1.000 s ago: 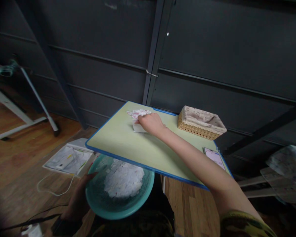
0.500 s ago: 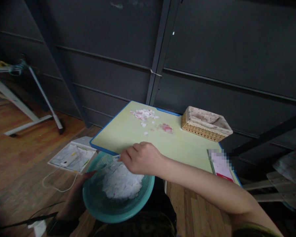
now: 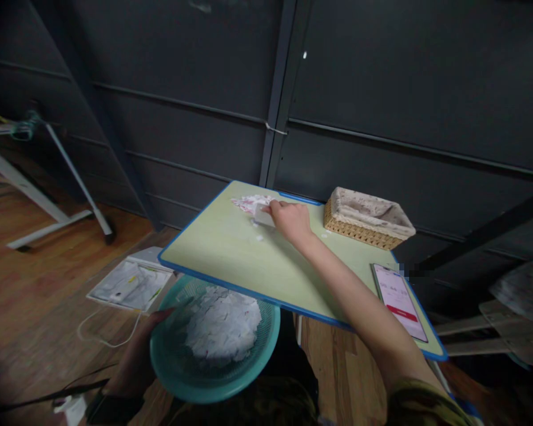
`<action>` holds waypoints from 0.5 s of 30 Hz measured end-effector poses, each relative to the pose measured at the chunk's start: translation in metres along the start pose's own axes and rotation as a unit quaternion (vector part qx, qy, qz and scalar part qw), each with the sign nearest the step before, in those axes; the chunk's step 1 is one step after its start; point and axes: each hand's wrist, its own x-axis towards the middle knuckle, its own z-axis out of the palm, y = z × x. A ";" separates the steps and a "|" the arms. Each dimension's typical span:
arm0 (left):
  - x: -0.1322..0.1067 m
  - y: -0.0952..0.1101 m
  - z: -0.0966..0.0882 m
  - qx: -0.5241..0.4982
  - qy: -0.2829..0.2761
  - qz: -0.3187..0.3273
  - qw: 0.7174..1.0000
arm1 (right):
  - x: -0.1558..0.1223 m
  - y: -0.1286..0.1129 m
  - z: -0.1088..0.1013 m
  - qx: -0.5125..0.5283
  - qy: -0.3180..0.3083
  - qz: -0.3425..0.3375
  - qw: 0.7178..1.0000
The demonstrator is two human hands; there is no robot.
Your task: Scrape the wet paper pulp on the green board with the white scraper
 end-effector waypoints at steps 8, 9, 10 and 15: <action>0.001 -0.001 -0.002 0.014 0.007 -0.010 1.000 | 0.022 -0.006 0.008 -0.022 -0.097 -0.025 0.995; 0.002 -0.002 -0.002 0.015 0.004 -0.011 1.000 | 0.020 -0.006 0.006 -0.024 -0.098 -0.031 0.994; 0.002 -0.002 -0.002 0.016 0.001 -0.011 1.000 | 0.017 -0.005 0.002 -0.025 -0.100 -0.038 0.994; 0.004 -0.003 -0.002 0.001 0.006 -0.014 1.000 | 0.009 0.005 -0.011 -0.029 -0.108 -0.048 0.993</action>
